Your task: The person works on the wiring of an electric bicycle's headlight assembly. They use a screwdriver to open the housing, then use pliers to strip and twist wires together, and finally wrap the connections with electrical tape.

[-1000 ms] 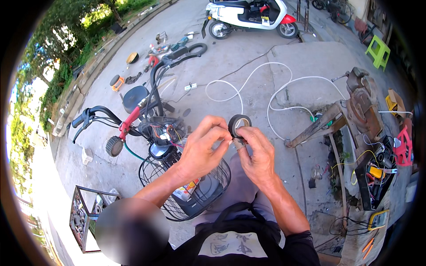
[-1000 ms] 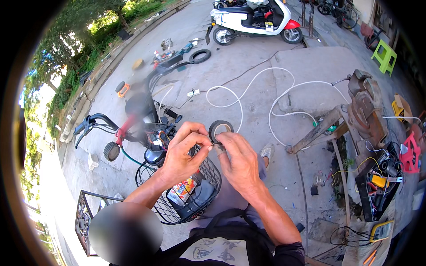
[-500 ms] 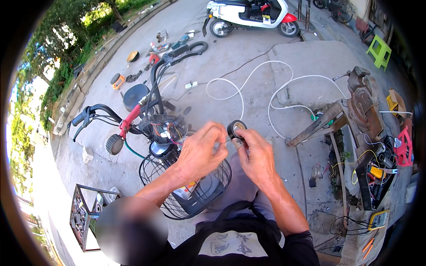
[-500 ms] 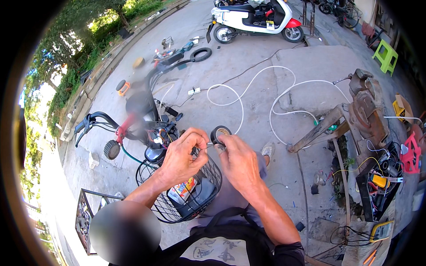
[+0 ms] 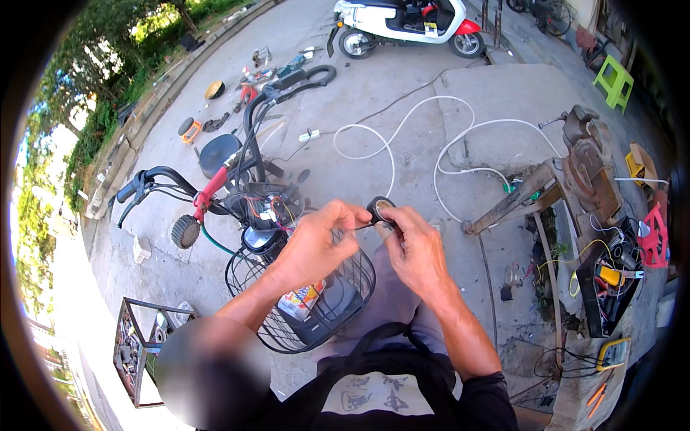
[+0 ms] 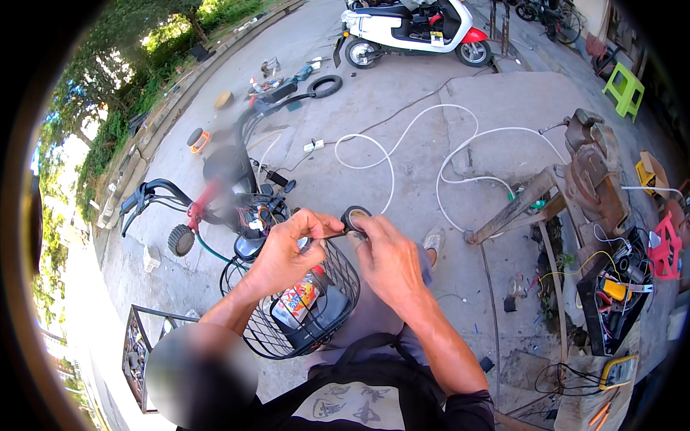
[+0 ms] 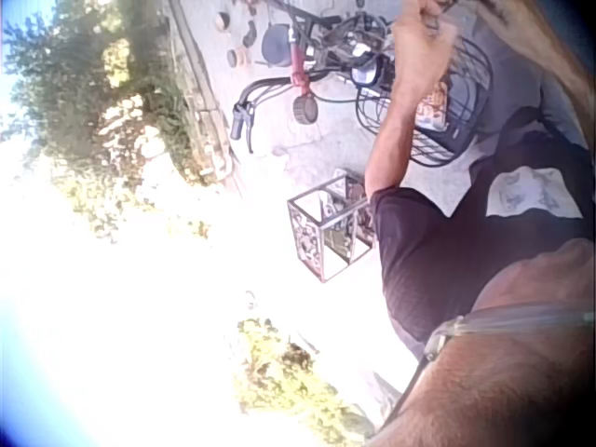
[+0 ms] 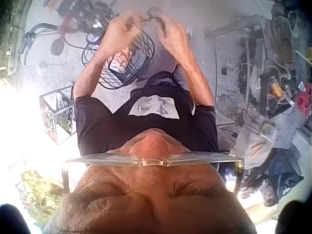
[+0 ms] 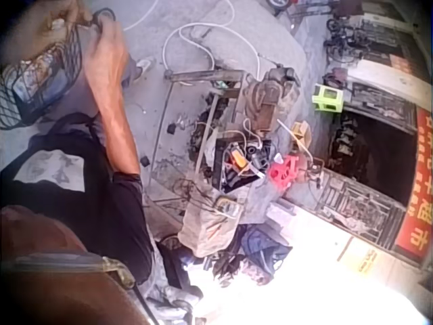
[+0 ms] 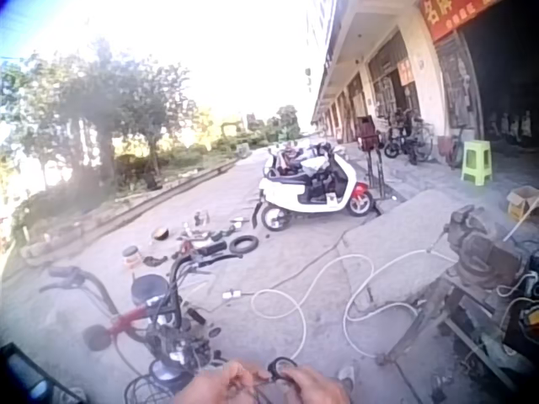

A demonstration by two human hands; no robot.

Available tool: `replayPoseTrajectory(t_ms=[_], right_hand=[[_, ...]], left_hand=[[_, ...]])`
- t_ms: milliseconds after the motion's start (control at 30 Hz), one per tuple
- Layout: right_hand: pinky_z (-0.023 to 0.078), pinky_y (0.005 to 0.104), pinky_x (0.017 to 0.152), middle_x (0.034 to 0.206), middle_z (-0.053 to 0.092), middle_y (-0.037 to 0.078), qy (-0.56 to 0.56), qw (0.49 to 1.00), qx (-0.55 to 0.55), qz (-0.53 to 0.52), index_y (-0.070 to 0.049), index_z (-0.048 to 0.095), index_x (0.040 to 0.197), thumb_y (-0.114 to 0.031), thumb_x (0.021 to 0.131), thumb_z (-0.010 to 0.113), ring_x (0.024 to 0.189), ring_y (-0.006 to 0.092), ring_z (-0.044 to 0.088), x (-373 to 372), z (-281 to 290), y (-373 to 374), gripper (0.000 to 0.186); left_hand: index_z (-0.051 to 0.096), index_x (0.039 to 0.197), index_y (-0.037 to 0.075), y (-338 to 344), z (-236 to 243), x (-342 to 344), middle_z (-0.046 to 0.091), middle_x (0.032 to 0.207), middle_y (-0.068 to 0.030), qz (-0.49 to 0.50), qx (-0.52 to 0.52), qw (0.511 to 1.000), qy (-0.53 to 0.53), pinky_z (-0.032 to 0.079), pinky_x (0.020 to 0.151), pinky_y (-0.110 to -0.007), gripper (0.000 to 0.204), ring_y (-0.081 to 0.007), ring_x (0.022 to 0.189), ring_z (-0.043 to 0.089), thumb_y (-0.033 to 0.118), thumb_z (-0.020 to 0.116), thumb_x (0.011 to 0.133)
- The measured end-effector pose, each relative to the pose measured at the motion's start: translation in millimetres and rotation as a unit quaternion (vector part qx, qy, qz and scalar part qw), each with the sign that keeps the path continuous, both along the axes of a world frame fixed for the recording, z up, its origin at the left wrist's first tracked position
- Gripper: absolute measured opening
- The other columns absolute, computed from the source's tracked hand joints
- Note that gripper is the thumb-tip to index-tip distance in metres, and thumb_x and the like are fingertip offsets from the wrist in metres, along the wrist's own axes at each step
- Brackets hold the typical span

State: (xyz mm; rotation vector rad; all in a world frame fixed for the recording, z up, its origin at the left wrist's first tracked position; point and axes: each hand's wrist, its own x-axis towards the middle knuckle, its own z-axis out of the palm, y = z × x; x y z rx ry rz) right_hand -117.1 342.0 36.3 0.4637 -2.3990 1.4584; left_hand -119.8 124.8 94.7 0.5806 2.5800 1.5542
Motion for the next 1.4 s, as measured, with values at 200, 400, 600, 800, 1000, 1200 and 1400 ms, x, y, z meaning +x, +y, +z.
replayPoseTrajectory(t_ms=[200,400,600,800,1000,1200,1400], right_hand=[[0.059,0.0512,0.079,0.113,0.075,0.017,-0.009,1.0,-0.003,-0.006,-0.004,0.073,0.124,-0.007,0.098,0.074,0.091,0.0421,0.076,0,4,1,0.026],[0.06,0.0521,0.08,0.114,0.075,0.019,0.005,1.0,-0.006,-0.008,-0.002,0.073,0.125,0.0,0.093,0.072,0.095,0.0439,0.075,4,10,1,0.032],[0.061,0.0514,0.082,0.114,0.075,0.018,0.034,0.999,-0.016,-0.004,-0.002,0.073,0.125,0.004,0.091,0.072,0.097,0.044,0.075,6,14,4,0.034],[0.061,0.0495,0.082,0.113,0.075,0.016,0.089,0.996,0.016,-0.002,-0.003,0.074,0.122,0.004,0.09,0.074,0.098,0.0416,0.075,7,18,8,0.033],[0.062,0.0474,0.082,0.112,0.075,0.016,0.095,0.995,0.003,-0.001,-0.003,0.073,0.121,0.003,0.089,0.076,0.096,0.0398,0.075,9,17,9,0.033],[0.062,0.0447,0.078,0.109,0.073,0.016,0.048,0.998,-0.047,0.02,-0.002,0.07,0.12,-0.002,0.091,0.078,0.089,0.0351,0.077,20,25,27,0.03],[0.055,0.0361,0.07,0.09,0.066,0.01,-0.052,0.982,-0.167,0.078,0.0,0.065,0.112,-0.013,0.097,0.077,0.074,0.0203,0.068,37,17,33,0.023]], left_hand=[[0.053,0.104,0.003,6,3,-3,0.075,0.13,-0.0193,0.001,-0.025,0.999,0.033,0.059,0.107,-0.041,0.027,-0.0221,0.122,0.074,-0.009,0.074,0.092],[0.045,0.112,0.006,18,-5,-3,0.076,0.12,-0.0159,0.047,-0.08,0.988,0.121,0.062,0.097,-0.041,0.051,-0.0218,0.115,0.076,0.0,0.09,0.089],[0.048,0.125,0.003,23,-12,-1,0.074,0.112,-0.0131,0.058,-0.032,0.986,0.154,0.062,0.092,-0.038,0.056,-0.0224,0.104,0.077,0.0,0.091,0.089],[0.074,0.12,0.004,23,0,0,0.07,0.101,-0.0101,0.014,-0.136,0.959,0.249,0.059,0.081,-0.039,0.031,-0.0275,0.091,0.074,0.002,0.087,0.092],[0.077,0.115,0.003,29,5,6,0.06,0.089,-0.008,0.017,-0.218,0.886,0.408,0.05,0.066,-0.041,0.028,-0.0279,0.075,0.063,0.002,0.085,0.088],[0.075,0.109,0.003,44,15,16,0.058,0.088,-0.0095,-0.022,-0.243,0.866,0.437,0.05,0.067,-0.044,0.024,-0.0305,0.076,0.062,-0.002,0.083,0.086],[0.07,0.104,0.005,45,12,34,0.06,0.094,-0.0142,-0.026,-0.226,0.908,0.352,0.052,0.069,-0.043,0.017,-0.0354,0.082,0.064,-0.002,0.077,0.091]])
